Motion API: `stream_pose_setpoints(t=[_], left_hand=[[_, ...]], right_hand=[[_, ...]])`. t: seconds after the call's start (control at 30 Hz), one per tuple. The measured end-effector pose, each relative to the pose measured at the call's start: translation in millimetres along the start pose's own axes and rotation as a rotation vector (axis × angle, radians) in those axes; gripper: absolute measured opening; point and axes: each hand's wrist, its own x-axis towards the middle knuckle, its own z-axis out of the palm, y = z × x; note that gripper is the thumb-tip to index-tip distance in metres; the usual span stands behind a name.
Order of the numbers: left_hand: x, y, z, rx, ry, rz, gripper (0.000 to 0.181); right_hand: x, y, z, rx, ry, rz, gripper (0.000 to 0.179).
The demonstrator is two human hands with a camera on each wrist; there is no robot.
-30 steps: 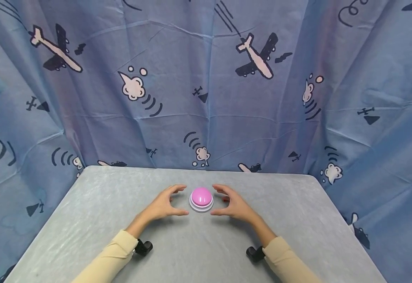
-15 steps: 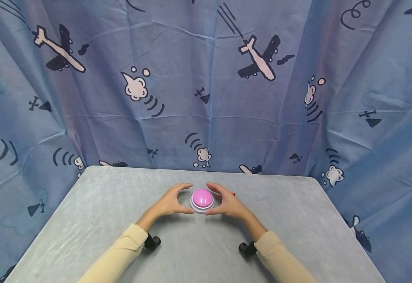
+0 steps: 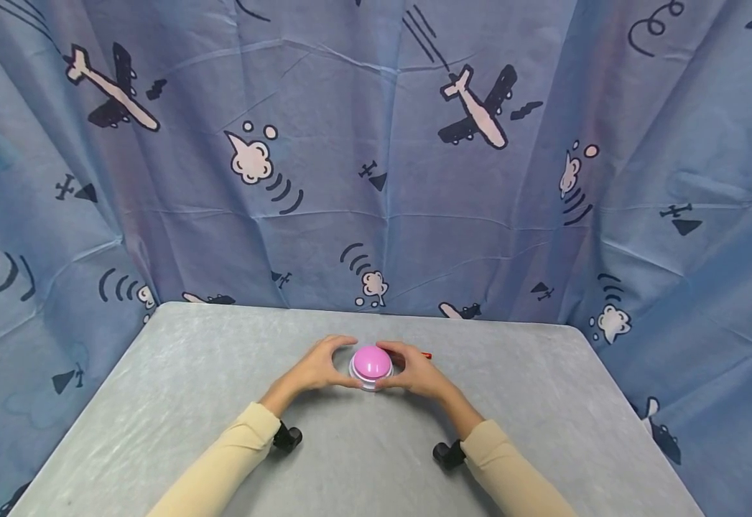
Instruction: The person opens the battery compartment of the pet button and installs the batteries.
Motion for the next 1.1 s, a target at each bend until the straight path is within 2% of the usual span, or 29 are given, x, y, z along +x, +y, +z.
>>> stream_pose_setpoints(t=[0.17,0.27,0.6,0.9,1.1], left_hand=[[4.7,2.8,3.2,0.001,0.036,0.031,0.055],[4.4,4.5,4.7,-0.017,0.061,0.017,0.048],[0.3,7.1,8.0,-0.128,0.078,0.009,0.055],[-5.4,13.6,13.1,-0.273,0.026,0.011,0.060],[-10.1,20.3,16.7,-0.279,0.021,0.011,0.066]], right_hand=[[2.3,3,0,0.027,0.022,-0.033,0.073],[1.7,5,0,0.044,0.038,-0.045,0.072],[-2.3,1,-4,0.094,0.069,-0.101,0.069],[-12.3,-1,-8,0.177,0.085,-0.100,0.068],[-20.1,0,-10,0.211,0.097,-0.122,0.067]])
